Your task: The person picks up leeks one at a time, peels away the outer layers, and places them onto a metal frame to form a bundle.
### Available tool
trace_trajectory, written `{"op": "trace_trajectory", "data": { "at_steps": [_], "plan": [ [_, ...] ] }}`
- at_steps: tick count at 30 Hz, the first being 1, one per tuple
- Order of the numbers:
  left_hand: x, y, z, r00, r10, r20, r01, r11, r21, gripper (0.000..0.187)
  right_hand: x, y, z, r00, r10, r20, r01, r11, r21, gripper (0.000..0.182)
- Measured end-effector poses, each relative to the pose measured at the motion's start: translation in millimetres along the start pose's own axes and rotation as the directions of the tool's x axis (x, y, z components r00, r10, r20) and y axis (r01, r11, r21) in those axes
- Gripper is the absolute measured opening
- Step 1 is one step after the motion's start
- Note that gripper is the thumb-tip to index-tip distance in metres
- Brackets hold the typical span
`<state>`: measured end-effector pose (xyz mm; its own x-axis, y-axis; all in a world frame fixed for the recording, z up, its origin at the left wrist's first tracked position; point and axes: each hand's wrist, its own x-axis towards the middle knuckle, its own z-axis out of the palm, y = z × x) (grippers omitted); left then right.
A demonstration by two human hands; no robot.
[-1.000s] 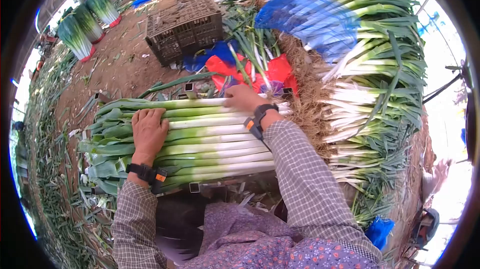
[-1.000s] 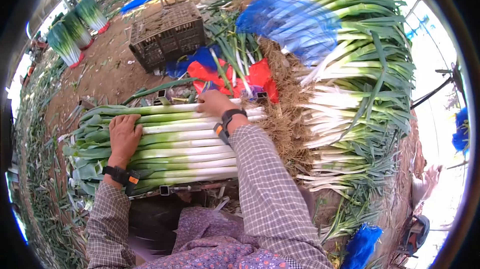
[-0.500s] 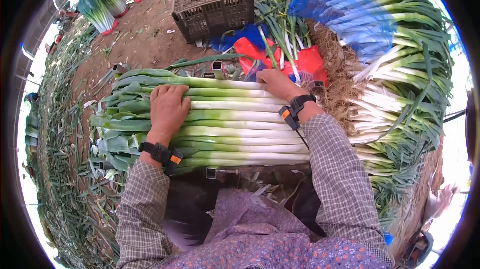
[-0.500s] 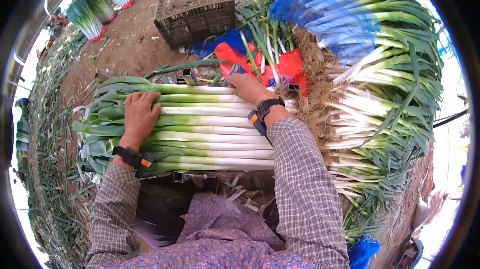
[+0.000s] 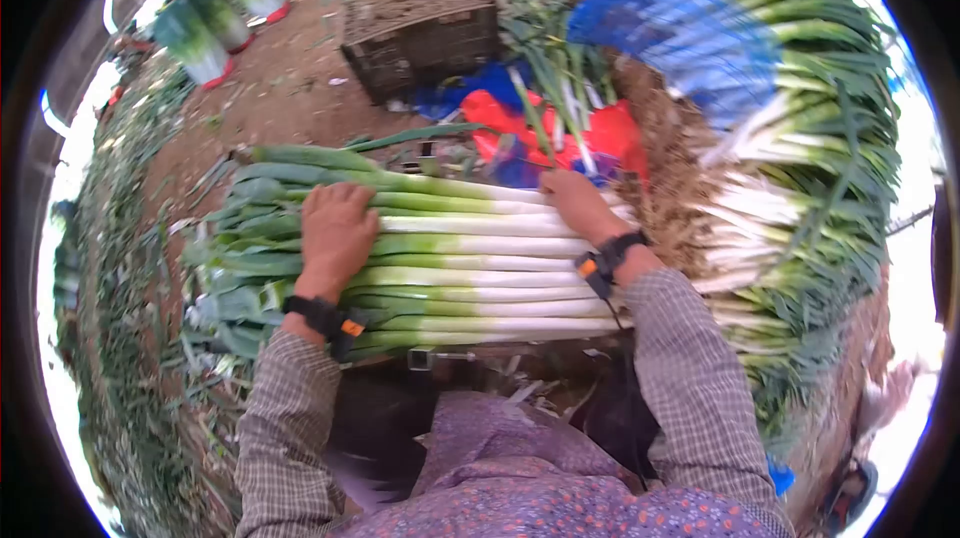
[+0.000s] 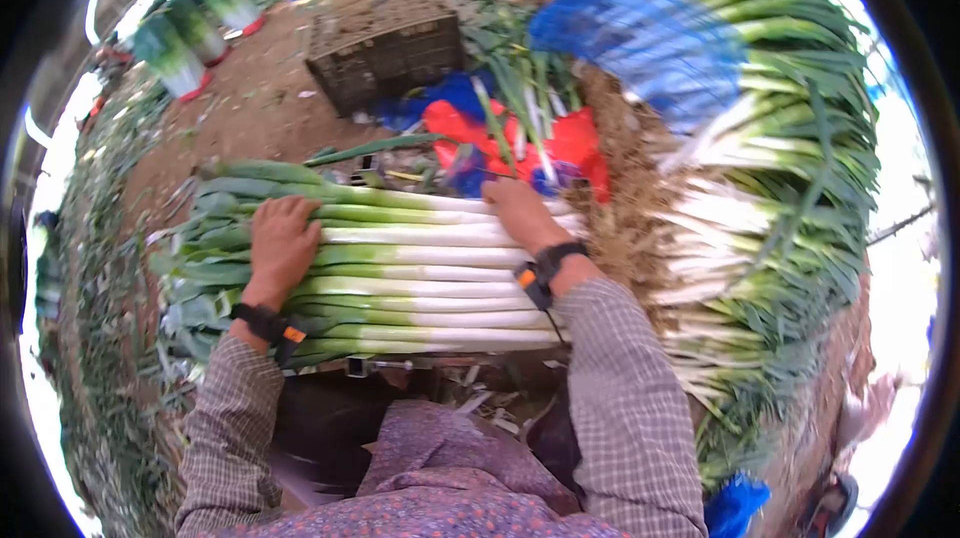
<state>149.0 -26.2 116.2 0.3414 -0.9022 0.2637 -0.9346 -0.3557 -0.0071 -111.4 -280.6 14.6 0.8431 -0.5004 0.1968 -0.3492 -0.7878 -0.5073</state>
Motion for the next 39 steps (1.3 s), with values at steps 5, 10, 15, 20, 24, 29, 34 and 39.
{"op": "trace_trajectory", "data": {
  "at_steps": [5, 10, 15, 20, 24, 29, 34, 39],
  "plan": [
    [10.3, -15.2, -6.5, 1.0, 0.015, -0.024, -0.022, 0.957, -0.288, 0.025, -1.8, -5.7, -1.6, 1.0, 0.023, 0.017, -0.022, 0.999, -0.042, 0.008],
    [10.0, -12.1, -8.9, 0.996, 0.085, -0.005, -0.084, 0.971, -0.223, 0.022, -7.9, -3.3, -3.9, 0.999, 0.038, 0.016, -0.038, 0.998, 0.041, 0.011],
    [8.6, -9.4, -6.6, 0.999, 0.041, -0.001, -0.04, 0.971, -0.234, 0.024, -7.9, 1.0, 0.4, 0.996, -0.079, -0.049, 0.084, 0.989, 0.12, 0.019],
    [49.1, -20.9, -22.3, 0.998, 0.05, 0.031, -0.04, 0.963, -0.268, 0.029, -3.7, 0.4, 2.9, 1.0, -0.024, 0.009, 0.023, 0.995, 0.097, 0.022],
    [95.8, -33.8, -10.7, 0.917, 0.141, 0.374, -0.101, 0.987, -0.123, 0.037, -2.2, 3.2, 8.2, 0.999, -0.014, 0.033, 0.013, 0.999, 0.039, 0.021],
    [130.9, -43.0, 7.5, 0.679, 0.121, 0.724, -0.125, 0.991, -0.048, 0.046, -3.2, 4.7, 9.5, 1.0, -0.019, -0.019, 0.02, 0.997, 0.08, 0.017],
    [123.6, -44.3, 7.1, 0.75, 0.38, 0.542, -0.409, 0.91, -0.071, 0.042, -6.5, 0.7, 5.4, 0.998, -0.026, -0.05, 0.031, 0.992, 0.118, 0.019],
    [97.8, -29.8, -3.7, 0.823, 0.178, 0.54, -0.193, 0.981, -0.029, 0.035, -19.7, 1.2, 5.6, 0.988, -0.135, -0.075, 0.146, 0.977, 0.154, 0.023]
  ]
}}
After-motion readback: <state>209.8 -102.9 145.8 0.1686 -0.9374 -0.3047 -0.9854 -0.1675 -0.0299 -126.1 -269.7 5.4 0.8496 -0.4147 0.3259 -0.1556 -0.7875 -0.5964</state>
